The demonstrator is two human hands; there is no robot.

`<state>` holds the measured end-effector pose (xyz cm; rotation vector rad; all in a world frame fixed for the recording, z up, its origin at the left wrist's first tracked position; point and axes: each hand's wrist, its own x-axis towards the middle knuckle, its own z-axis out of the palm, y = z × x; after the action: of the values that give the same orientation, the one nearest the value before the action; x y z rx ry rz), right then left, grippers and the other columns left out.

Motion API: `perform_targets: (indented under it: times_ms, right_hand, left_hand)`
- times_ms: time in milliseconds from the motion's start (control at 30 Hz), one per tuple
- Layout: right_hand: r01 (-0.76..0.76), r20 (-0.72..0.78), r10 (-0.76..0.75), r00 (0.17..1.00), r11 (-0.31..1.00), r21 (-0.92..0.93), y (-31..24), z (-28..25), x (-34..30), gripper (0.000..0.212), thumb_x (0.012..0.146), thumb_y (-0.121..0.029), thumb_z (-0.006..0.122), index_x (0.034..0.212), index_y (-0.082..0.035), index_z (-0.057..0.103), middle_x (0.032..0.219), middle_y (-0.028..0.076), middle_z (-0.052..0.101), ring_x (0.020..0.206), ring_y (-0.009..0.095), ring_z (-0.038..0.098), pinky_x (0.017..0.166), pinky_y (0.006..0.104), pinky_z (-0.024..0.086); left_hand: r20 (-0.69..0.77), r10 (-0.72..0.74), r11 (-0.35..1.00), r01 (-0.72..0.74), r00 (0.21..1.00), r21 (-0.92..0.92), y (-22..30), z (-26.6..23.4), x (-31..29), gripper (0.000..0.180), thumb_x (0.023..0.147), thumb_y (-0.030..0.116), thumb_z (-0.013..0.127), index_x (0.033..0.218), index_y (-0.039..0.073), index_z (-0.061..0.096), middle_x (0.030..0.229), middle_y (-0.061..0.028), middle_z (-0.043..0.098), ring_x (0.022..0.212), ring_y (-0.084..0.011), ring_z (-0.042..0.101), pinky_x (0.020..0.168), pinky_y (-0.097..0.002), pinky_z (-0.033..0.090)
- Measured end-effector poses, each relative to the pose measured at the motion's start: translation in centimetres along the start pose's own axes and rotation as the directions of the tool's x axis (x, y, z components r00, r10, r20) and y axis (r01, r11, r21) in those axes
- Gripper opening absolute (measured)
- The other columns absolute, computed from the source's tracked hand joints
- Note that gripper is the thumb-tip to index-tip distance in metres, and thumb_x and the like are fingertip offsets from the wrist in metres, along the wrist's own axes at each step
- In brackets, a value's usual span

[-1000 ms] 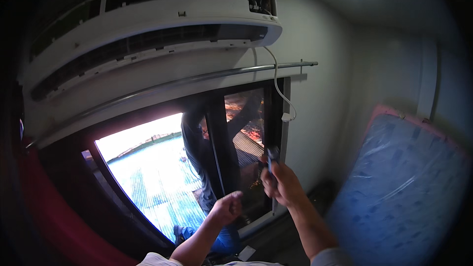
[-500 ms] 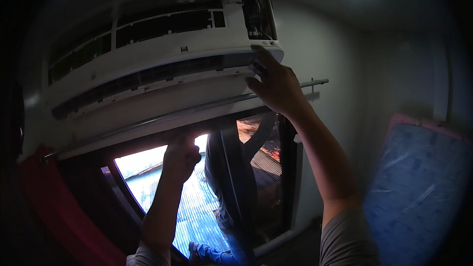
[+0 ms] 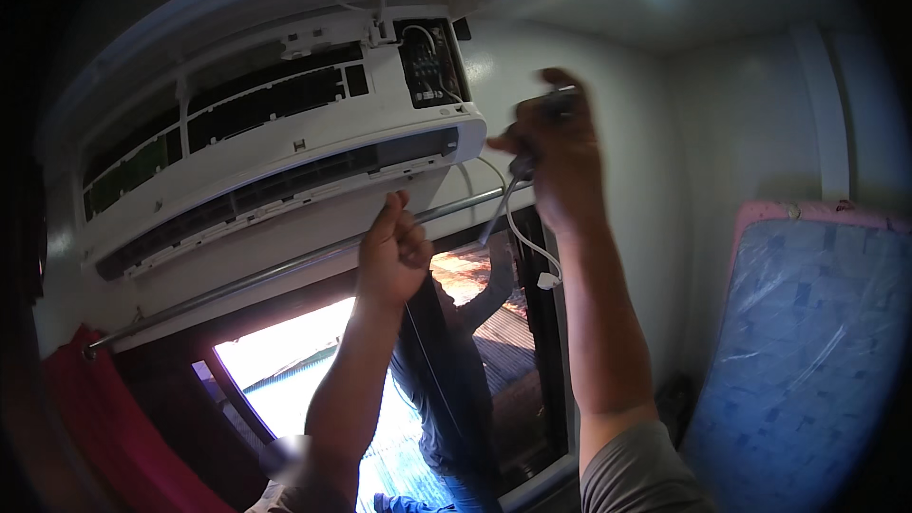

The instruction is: The person climbs a ladder and works on a wall-mounted air conditioner above a window. They connect internal wiring, route a power cable, and secure the unit with a screwdriver while another person assists from outside the window.

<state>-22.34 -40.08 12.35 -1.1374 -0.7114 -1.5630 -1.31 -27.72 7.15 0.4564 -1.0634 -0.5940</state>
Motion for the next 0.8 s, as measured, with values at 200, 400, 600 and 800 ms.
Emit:
perform_targets:
  times_ms: [200, 400, 600, 800]
  right_hand:
    - [0.343, -0.043, -0.354, 0.934, 0.858, 0.383, -2.3, -2.1, 0.9, 0.043, 0.1, 0.0, 0.059, 0.137, -0.015, 0.045, 0.094, 0.01, 0.066, 0.082, 0.023, 0.063, 0.079, 0.0465, 0.05]
    - [0.477, -0.157, -0.451, 0.879, 0.82, 0.317, -4.2, -3.9, 2.9, 0.046, 0.099, -0.001, 0.062, 0.138, -0.017, 0.043, 0.097, 0.011, 0.068, 0.082, 0.024, 0.064, 0.081, 0.0456, 0.05]
    - [0.455, -0.105, -0.449, 0.887, 0.814, 0.362, -3.8, -4.4, 4.4, 0.047, 0.099, -0.001, 0.063, 0.138, -0.017, 0.043, 0.098, 0.011, 0.069, 0.083, 0.024, 0.065, 0.083, 0.0453, 0.051]
    - [0.455, -0.123, -0.441, 0.889, 0.823, 0.341, -3.0, -3.7, 4.1, 0.045, 0.1, -0.002, 0.062, 0.137, -0.017, 0.042, 0.1, 0.012, 0.068, 0.085, 0.024, 0.067, 0.083, 0.0452, 0.051]
  left_hand:
    - [0.056, -0.038, 0.984, 0.047, 0.998, -0.175, -5.3, 7.0, 4.0, 0.036, 0.1, 0.044, 0.074, 0.116, 0.016, 0.061, 0.065, 0.0089, 0.028, 0.056, -0.0065, 0.027, 0.052, -0.027, 0.024]
    - [0.028, -0.065, 0.96, 0.07, 0.998, -0.272, -7.2, 11.4, 5.3, 0.033, 0.1, 0.042, 0.076, 0.115, 0.016, 0.061, 0.066, 0.0087, 0.029, 0.057, -0.0074, 0.029, 0.054, -0.0274, 0.025]
    - [0.029, -0.094, 0.951, 0.098, 0.995, -0.293, -7.3, 12.2, 6.2, 0.031, 0.099, 0.041, 0.077, 0.112, 0.017, 0.061, 0.067, 0.008, 0.031, 0.058, -0.0078, 0.029, 0.054, -0.0278, 0.025]
    - [-0.032, -0.093, 0.949, 0.078, 0.995, -0.305, -6.7, 12.1, 6.8, 0.032, 0.096, 0.043, 0.079, 0.107, 0.018, 0.061, 0.068, 0.0079, 0.032, 0.058, -0.0079, 0.029, 0.054, -0.0279, 0.024]
